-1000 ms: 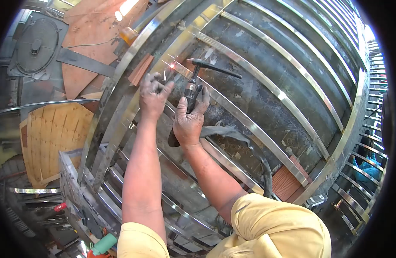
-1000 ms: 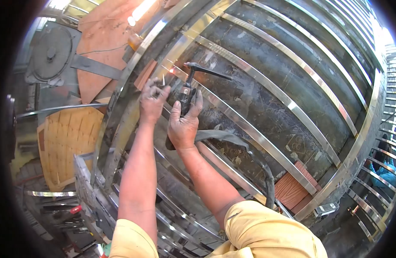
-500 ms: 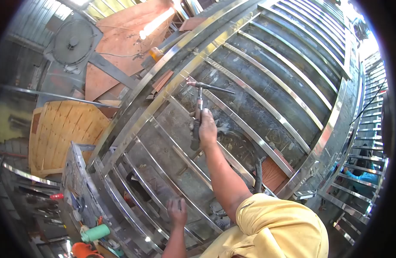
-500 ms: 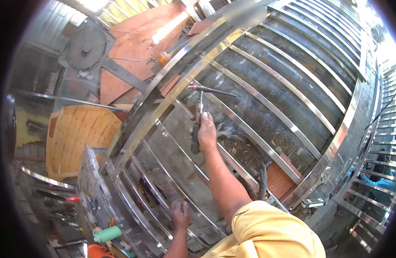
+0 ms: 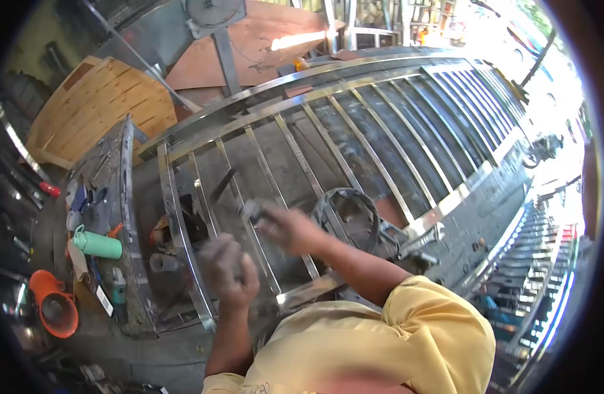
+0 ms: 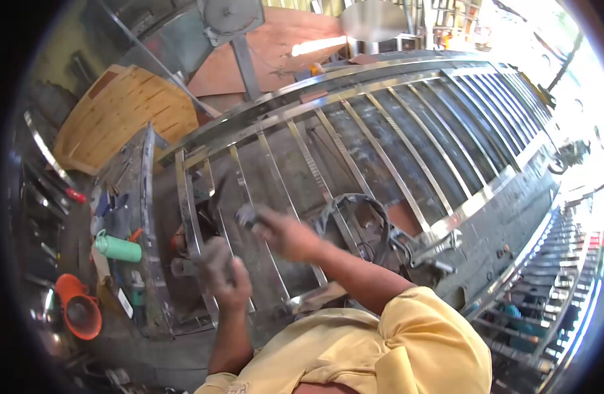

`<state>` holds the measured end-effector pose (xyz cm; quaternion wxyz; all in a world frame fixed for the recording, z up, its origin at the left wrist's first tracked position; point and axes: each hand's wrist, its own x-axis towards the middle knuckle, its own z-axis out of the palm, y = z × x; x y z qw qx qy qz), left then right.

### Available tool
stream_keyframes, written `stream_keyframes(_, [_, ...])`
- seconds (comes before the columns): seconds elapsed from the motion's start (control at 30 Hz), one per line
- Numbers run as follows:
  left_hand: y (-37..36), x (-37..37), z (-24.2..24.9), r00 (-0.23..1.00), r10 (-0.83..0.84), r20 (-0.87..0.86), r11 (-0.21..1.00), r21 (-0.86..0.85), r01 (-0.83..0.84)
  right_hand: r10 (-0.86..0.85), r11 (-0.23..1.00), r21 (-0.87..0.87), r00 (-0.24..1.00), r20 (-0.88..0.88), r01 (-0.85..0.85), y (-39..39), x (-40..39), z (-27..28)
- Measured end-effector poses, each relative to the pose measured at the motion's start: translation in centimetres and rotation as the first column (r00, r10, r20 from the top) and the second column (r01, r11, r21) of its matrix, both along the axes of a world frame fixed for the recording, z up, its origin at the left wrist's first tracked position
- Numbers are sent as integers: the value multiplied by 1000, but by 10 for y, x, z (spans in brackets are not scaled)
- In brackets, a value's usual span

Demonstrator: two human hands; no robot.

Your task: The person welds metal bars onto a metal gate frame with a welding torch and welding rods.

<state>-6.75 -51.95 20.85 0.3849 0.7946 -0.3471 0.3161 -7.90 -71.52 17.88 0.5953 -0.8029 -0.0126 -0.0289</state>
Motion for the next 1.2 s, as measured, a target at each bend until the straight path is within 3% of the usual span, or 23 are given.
stream_keyframes(0.03, [12, -8, 17, 994, 85, 67, 996, -35, -83, 89, 965, -257, 985, 151, -48, 31, -18, -14])
stream_keyframes(0.1, [40, -18, 21, 983, 158, -90, 980, -105, -167, 234, 901, -362, 971, -55, -237, 80, -58, 0])
stream_keyframes(0.17, [64, -34, 26, 922, 196, -334, 966, -94, -239, 262, 919, -338, 956, 133, -205, 123, -85, -44])
stream_keyframes(0.27, [102, -62, 19, 706, 245, -664, 932, -38, -359, 289, 889, -392, 954, 80, -237, 147, -116, -39])
stream_keyframes(0.3, [126, -59, -6, 810, 312, -497, 931, -12, -366, 299, 907, -342, 948, 108, -247, 155, -125, -45])
stream_keyframes(0.37, [138, -60, -24, 834, 302, -462, 934, -31, -355, 319, 932, -239, 931, 177, -274, 165, -138, -60])
stream_keyframes(0.43, [138, -74, 1, 652, 211, -728, 932, -50, -358, 318, 941, -175, 934, 160, -290, 170, -145, -61])
stream_keyframes(0.63, [100, -91, 32, 593, 222, -774, 942, 13, -335, 303, 952, -99, 938, 169, -289, 156, -150, -62])
stream_keyframes(0.7, [103, -77, 8, 684, 234, -691, 953, 23, -302, 302, 953, -71, 935, 185, -294, 146, -152, -65])
stream_keyframes(0.77, [78, -85, 7, 648, 64, -759, 943, -166, -288, 268, 963, -56, 959, 86, -264, 123, -161, -54])
stream_keyframes(0.8, [67, -93, 19, 588, 176, -789, 951, -17, -309, 271, 962, -4, 962, 20, -271, 107, -168, -49])
stream_keyframes(0.87, [96, -73, -17, 829, 244, -503, 967, 184, -173, 402, 915, 51, 914, -59, -399, 108, -155, -42])
stream_keyframes(0.9, [69, -76, -4, 576, 94, -812, 986, -5, -169, 411, 912, 51, 906, -101, -408, 101, -156, -40])
stream_keyframes(1.0, [38, -69, -13, 672, 66, -737, 975, -95, -201, 336, 940, -9, 934, -121, -340, 80, -162, -58])
stream_keyframes(1.03, [28, -67, -13, 663, 97, -743, 967, -86, -238, 366, 930, 9, 922, -129, -368, 75, -159, -55])
stream_keyframes(1.1, [25, -70, -6, 572, 79, -816, 988, -13, -155, 441, 898, 49, 889, -128, -438, 63, -162, -48])
stream_keyframes(1.13, [23, -64, -1, 534, 81, -841, 994, 29, -105, 390, 921, 62, 912, -126, -385, 59, -160, -56])
stream_keyframes(1.17, [18, -55, -4, 592, 95, -800, 992, 122, 6, 330, 943, 81, 937, -116, -322, 56, -160, -74])
stream_keyframes(1.2, [1, -47, 0, 732, 124, -670, 979, 204, 21, 262, 962, 102, 960, -102, -252, 51, -158, -85])
